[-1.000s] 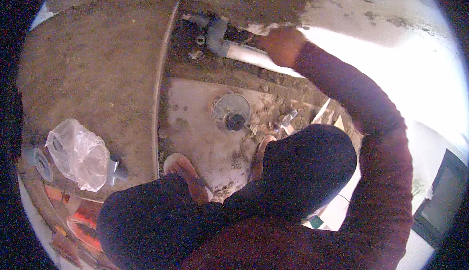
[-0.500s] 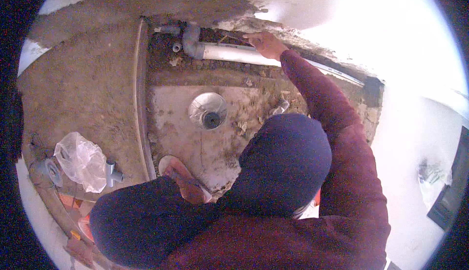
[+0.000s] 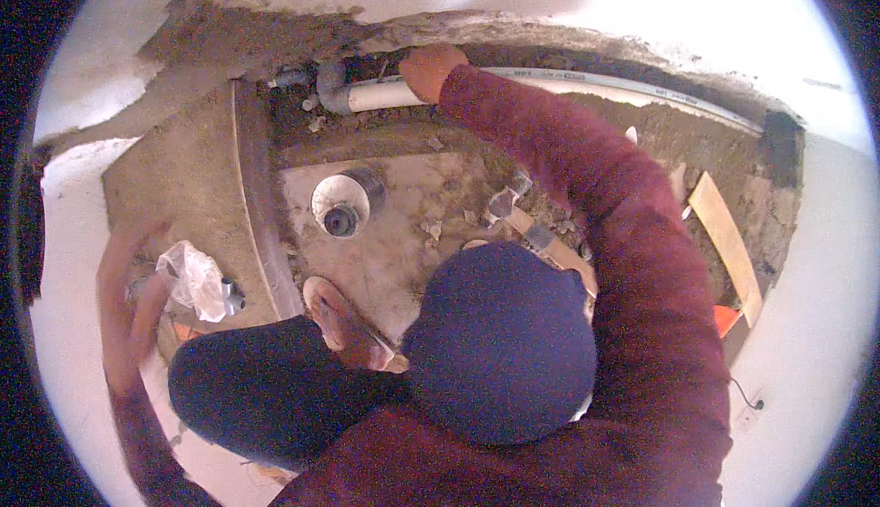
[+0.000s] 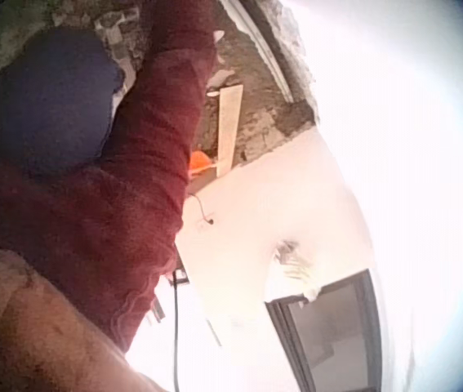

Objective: The person installs a white PVC pipe into a wall opening, using a hammer to tap it into place and adjusting the connection with both hands.

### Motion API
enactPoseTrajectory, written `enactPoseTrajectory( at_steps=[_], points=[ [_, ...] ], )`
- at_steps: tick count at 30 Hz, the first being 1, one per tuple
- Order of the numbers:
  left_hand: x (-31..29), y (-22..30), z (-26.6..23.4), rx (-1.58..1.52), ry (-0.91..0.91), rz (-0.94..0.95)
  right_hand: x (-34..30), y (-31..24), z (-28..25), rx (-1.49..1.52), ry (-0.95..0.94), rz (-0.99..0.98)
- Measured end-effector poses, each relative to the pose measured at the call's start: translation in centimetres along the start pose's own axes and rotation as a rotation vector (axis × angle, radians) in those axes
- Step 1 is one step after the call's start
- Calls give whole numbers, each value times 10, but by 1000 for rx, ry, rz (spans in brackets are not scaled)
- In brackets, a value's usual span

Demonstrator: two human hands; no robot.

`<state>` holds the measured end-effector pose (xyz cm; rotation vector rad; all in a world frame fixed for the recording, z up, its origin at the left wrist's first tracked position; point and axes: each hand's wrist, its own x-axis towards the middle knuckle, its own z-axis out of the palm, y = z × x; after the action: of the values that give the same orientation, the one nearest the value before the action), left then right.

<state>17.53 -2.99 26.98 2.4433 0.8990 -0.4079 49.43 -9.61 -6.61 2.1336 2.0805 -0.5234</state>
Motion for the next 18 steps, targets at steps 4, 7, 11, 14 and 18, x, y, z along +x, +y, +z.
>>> enactPoseTrajectory(
  at_steps=[4, 7, 11, 14, 18],
  points=[
    [145, -30, 79, -148, -322, 86, -56, 57, -25, -136, -56, 57],
    [217, -105, 167, 162, -142, 302, -140, 75, -43, -18, 204, 21],
    [281, -71, 215, -786, -206, -483, -231, 64, -42, 350, 62, 29],
    [318, -71, 240, -833, -186, -629, -266, 22, -24, 565, -157, 62],
    [355, -67, 249, -722, -270, -773, -268, -24, 14, 874, 14, 73]
  ],
)
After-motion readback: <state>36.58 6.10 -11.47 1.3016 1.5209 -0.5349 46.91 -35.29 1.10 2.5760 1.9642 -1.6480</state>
